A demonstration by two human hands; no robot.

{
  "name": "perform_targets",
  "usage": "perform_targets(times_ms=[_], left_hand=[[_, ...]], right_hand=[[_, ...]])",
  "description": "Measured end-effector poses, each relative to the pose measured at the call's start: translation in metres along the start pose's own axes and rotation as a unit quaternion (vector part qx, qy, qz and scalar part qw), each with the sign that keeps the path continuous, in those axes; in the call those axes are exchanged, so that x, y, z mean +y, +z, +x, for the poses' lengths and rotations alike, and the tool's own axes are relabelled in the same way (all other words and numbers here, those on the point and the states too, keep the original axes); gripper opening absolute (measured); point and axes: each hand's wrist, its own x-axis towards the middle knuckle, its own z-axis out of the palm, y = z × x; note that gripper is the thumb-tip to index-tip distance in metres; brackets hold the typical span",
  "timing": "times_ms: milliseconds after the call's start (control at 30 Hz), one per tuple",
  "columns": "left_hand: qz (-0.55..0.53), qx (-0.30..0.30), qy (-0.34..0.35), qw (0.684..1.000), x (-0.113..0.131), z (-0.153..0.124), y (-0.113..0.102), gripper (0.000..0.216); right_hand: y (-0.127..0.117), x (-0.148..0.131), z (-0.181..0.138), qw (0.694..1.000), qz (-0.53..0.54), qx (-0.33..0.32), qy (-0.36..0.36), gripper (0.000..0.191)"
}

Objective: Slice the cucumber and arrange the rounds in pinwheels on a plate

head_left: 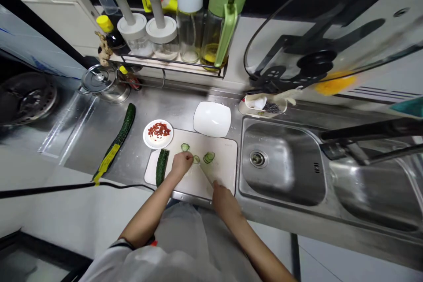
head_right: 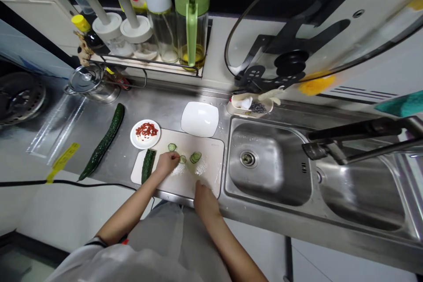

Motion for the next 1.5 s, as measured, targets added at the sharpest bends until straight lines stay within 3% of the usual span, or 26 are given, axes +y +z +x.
perform_targets(times_ms=[333, 667, 1100, 1500], left_hand=[[-0.005, 0.004, -0.016, 1.000, -0.004, 0.005, 0.004, 0.017], [-0.007, -0.003, -0.028, 1.000, 0.000, 0.005, 0.002, 0.017], [-0.007, 0.001, -0.015, 1.000, 0.000, 0.002, 0.002, 0.015], [0.010, 0.111, -0.010, 0.994, -0.012, 0.012, -0.030, 0.021]], right_hand=[[-0.002, -0.005, 0.006, 1.000, -0.017, -0.009, 0.000, 0.042], [-0.020, -0.013, 0.005, 1.000, -0.014, -0.027, 0.004, 0.041], [-0.006, 0.006, -0.019, 0.997, -0.014, -0.057, 0.043, 0.045], [-0.003, 0.008, -0.019, 0.996, 0.005, -0.070, 0.050, 0.046]])
